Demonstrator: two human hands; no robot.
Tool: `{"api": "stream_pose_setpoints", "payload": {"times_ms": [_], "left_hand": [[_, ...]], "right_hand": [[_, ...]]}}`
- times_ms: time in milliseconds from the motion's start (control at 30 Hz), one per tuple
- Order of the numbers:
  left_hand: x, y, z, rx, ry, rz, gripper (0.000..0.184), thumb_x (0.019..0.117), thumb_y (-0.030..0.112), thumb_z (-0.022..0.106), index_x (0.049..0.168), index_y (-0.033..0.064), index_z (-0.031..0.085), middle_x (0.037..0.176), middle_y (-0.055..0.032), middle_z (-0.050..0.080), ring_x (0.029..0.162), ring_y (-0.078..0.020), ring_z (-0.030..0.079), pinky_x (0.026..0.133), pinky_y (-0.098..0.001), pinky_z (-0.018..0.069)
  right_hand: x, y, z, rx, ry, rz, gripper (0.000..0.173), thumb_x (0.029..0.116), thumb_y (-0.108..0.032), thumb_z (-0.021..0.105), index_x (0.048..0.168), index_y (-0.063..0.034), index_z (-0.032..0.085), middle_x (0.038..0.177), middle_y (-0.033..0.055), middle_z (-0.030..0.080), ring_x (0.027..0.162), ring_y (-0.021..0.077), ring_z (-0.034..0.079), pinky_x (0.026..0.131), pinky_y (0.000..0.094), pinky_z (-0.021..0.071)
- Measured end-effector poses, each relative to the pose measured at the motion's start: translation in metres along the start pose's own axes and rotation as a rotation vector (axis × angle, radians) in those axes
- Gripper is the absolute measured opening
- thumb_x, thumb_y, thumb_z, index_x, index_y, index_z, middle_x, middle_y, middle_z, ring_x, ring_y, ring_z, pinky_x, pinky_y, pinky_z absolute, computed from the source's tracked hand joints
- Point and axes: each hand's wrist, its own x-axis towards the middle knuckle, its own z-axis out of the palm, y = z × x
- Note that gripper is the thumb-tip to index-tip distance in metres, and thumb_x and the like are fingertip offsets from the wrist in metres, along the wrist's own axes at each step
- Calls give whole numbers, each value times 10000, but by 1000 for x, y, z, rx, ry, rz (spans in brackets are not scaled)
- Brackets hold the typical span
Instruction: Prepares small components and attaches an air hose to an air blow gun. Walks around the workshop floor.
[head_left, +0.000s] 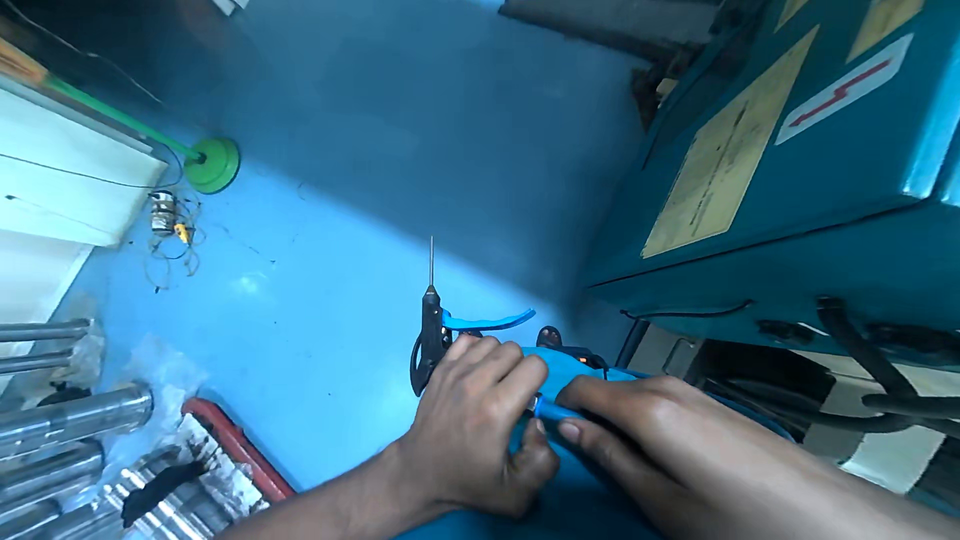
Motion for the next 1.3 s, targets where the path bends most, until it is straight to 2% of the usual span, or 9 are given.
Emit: {"api": "stream_pose_setpoints", "payload": {"times_ms": [133,200,300,400,800,1033,1133,1200,1300], "left_hand": [[5,-5,-6,-41,-141,61,269,931,286,524,1014,89,688,795,15,626,783,-128,612,728,-311,511],[7,-6,-10,-39,-219,112,215,953,283,567,959,94,668,763,7,600,722,-135,602,645,-291,513],[10,-3,-19,33,-267,216,224,973,306,562,859,120,611,668,12,529,577,-135,563,480,-278,453],[8,8,-31,79,-293,268,234,993,319,562,865,123,581,639,9,489,520,-153,536,424,-288,423],[6,15,-40,119,-271,252,257,1039,268,491,834,132,565,618,17,453,488,-131,492,400,-259,376],[8,12,-37,96,-268,259,227,1022,282,522,862,128,569,633,15,460,498,-138,498,407,-266,384],[12,8,-35,64,-266,248,212,984,323,583,912,126,611,664,14,505,540,-145,538,439,-280,427],[14,3,-38,62,-304,214,265,945,393,607,893,133,623,652,32,522,532,-123,552,430,-280,439],[15,-3,-44,76,-350,222,404,985,505,540,860,126,602,640,29,527,511,-123,550,417,-285,424]], "right_hand": [[-3,13,-4,-53,40,-59,309,1038,-337,463,916,-163,687,653,-58,567,564,59,555,495,250,460],[-5,17,-5,-106,25,-140,342,1065,-352,431,897,-151,651,626,-44,540,535,90,552,462,277,444],[-12,16,-4,-214,25,-264,407,1105,-369,376,863,-125,593,566,-17,480,464,148,526,395,314,396],[-24,5,-12,-195,-42,-278,380,1117,-328,401,879,-89,577,563,33,467,444,211,506,383,351,367],[-31,9,-20,-84,-78,-323,343,1118,-279,421,878,-80,564,576,32,445,454,186,473,399,320,344],[-34,13,-24,-108,-87,-299,344,1121,-286,409,896,-74,562,582,43,454,456,197,482,397,328,352],[-34,17,-25,-121,-83,-271,364,1123,-301,401,898,-67,565,576,52,454,457,211,484,401,345,352],[-36,23,-25,-132,-62,-271,383,1126,-325,388,900,-71,564,572,47,453,455,209,482,401,346,350],[-37,27,-25,-130,-56,-276,407,1131,-338,368,900,-64,561,573,54,458,458,215,485,408,353,356]]}}
